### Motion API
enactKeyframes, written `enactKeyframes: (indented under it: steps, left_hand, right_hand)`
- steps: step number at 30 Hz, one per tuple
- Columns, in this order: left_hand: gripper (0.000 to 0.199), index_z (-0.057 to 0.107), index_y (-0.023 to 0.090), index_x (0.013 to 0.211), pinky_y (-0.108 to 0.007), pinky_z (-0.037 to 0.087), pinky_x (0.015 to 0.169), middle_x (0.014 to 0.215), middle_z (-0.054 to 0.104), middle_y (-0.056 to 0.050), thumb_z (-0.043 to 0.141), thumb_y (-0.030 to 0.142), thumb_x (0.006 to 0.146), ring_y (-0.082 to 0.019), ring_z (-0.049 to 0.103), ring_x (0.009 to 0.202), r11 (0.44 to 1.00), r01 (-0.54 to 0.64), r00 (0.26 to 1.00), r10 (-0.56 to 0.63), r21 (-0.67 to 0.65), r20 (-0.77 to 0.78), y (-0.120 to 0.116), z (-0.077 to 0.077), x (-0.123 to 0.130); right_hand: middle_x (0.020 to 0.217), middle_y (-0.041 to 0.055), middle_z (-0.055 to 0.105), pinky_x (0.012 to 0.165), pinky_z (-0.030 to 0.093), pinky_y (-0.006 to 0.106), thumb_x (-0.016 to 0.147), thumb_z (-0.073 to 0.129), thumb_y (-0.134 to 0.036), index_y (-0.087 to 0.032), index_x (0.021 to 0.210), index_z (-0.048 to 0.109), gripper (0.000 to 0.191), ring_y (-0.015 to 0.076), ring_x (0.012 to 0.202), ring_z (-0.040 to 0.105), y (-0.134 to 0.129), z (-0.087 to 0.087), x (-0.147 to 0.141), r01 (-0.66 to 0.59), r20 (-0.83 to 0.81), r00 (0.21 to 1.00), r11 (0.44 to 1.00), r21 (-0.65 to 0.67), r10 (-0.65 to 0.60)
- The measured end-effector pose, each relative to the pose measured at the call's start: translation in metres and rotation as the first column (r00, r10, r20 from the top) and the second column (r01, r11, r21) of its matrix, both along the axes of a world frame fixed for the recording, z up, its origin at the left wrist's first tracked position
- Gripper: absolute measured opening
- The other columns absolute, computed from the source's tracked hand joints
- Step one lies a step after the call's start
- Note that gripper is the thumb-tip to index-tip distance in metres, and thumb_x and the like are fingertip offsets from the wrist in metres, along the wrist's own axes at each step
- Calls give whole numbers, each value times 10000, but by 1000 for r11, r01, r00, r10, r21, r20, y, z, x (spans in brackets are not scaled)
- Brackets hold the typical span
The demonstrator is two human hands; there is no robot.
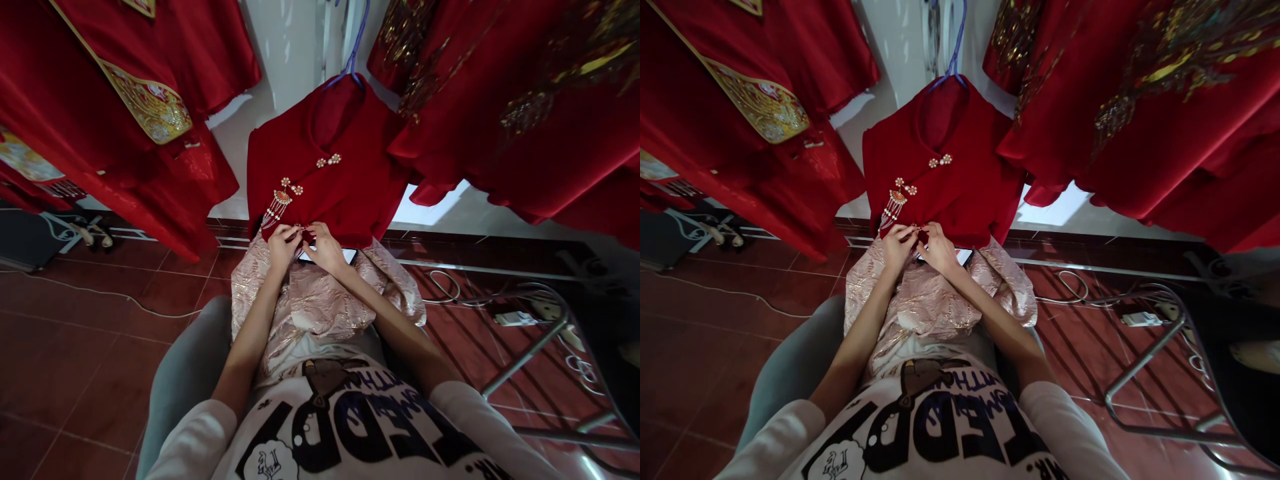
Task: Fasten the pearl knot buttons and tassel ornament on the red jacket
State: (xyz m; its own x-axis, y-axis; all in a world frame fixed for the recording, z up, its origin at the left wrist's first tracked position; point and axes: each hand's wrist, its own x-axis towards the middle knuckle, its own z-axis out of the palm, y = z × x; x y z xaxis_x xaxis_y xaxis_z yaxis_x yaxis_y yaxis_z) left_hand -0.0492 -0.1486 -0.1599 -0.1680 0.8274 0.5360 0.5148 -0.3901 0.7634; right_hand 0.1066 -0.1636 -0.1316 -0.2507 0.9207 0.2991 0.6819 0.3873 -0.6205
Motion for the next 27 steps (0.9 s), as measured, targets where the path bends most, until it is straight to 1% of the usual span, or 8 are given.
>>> enactKeyframes:
  steps: [2,7,10,14,19,22,24,27]
  left_hand:
    - [139,841,222,967,-262,573,800,924,732,-40,749,212,864,-167,712,807,1000,10,1000,-10,-1,5,0,1,0]
    - [100,836,229,893,-288,580,844,951,729,-45,766,171,851,-183,718,856,998,66,997,-66,-6,-47,-1,0,4]
    - [84,819,227,839,-305,590,866,964,716,-51,770,158,840,-191,712,888,995,98,992,-99,-16,-75,0,-2,7]
    - [8,772,201,840,-277,616,793,946,672,-44,780,203,842,-161,694,828,995,85,996,-85,-44,19,1,-4,8]
    - [222,673,191,951,-235,602,693,974,675,-33,830,193,794,-129,674,760,997,49,992,-43,-51,116,4,-5,9]
    - [231,662,188,969,-231,594,679,993,682,-40,824,176,805,-124,675,751,997,41,992,-34,-61,118,6,-6,11]
    - [195,672,185,965,-234,595,692,983,682,-41,805,159,825,-130,684,771,998,33,995,-28,-54,100,6,-6,12]
    - [167,690,188,973,-233,598,710,971,682,-37,779,127,845,-131,694,786,999,37,997,-35,-26,72,6,-6,13]
  right_hand:
    - [1427,208,560,844,625,430,904,559,-276,-142,1279,585,399,286,1011,729,0,-1,0,12,-3,1000,1000,5,-12]
    - [1481,200,549,913,626,449,925,518,-270,-135,1373,557,470,321,1215,677,0,-1,-1,8,-45,999,999,46,-6]
    - [1437,192,589,886,636,448,935,499,-279,-143,1345,591,442,310,1162,700,1,0,0,26,-76,997,999,35,-24]
    - [1387,189,597,849,639,447,929,498,-280,-141,1310,598,418,302,1113,705,2,3,-1,51,-79,996,999,20,-49]
    - [1262,149,603,790,629,411,894,554,-288,-187,1240,576,360,280,1041,679,5,8,0,141,-123,984,988,69,-132]
    - [1256,154,600,776,621,412,884,558,-263,-177,1235,567,361,273,999,671,11,9,4,186,-139,975,979,80,-174]
    - [1230,151,615,793,618,417,887,555,-252,-181,1206,588,329,273,996,669,16,7,6,178,-141,976,981,76,-166]
    - [1160,135,651,884,606,448,876,560,-227,-202,1136,635,271,277,1003,669,23,2,8,125,-161,980,991,54,-115]
